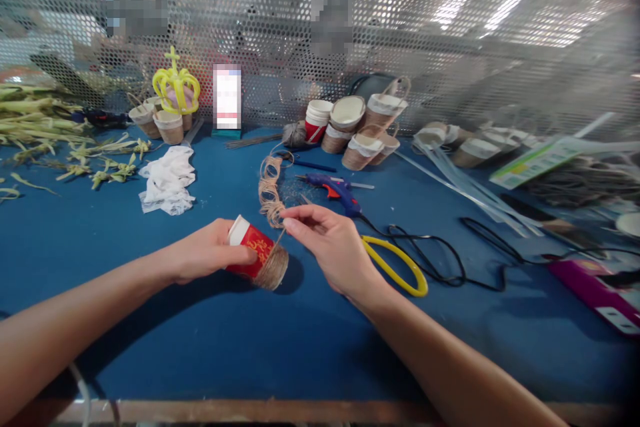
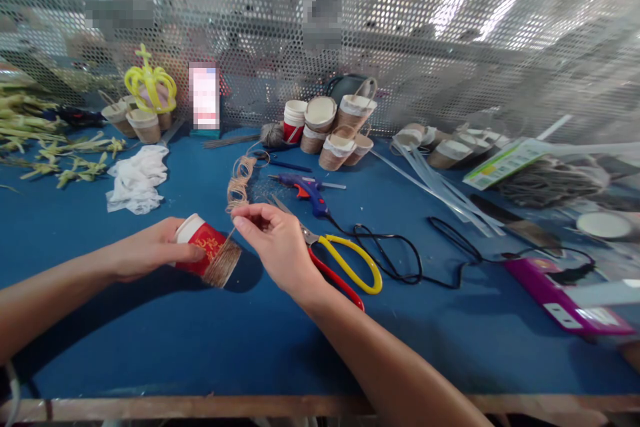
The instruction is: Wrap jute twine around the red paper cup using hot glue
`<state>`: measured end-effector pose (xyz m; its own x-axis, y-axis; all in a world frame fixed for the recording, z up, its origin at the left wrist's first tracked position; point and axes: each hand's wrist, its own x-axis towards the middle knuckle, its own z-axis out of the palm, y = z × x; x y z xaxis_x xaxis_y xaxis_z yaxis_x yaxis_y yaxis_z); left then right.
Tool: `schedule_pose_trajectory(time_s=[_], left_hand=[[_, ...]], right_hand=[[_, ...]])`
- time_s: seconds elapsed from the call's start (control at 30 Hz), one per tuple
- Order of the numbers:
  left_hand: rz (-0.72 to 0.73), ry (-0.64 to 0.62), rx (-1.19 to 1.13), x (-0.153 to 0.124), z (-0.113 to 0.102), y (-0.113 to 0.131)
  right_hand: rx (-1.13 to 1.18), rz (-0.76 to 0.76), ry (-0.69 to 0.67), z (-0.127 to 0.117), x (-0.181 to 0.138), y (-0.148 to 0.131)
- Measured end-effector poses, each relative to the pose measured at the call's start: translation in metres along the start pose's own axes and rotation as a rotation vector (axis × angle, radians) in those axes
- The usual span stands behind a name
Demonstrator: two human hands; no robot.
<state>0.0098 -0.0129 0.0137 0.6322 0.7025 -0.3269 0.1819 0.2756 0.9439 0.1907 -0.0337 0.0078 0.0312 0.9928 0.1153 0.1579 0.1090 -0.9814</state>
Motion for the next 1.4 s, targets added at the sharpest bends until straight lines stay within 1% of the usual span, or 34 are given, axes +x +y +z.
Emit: schedule_pose_trajectory(time_s=[0.53,0.8,1.07,1.4], left_hand=[[0.013,-0.011,0.062,-0.0015,-0.0011,0.0006],[0.035,-0.053,0.125,-0.0041,-0.0002,0.0037],[0.062,-0.08,0.179,-0.0039,-0.0015,0.0013],[0.057,-0.047,0.207,-0.0049,-0.0027,0.0]], right_hand=[[-0.124,0.014,-0.015,0.0003,0.0016,-0.0007],[-0.151,0.008,-0.052,0.0011,0.0024,0.0022],[-0.189,0.024,-0.09,0.0041,0.0,0.0026],[-0.166,0.047,-0.123,0.0058,-0.0006,0.0059]])
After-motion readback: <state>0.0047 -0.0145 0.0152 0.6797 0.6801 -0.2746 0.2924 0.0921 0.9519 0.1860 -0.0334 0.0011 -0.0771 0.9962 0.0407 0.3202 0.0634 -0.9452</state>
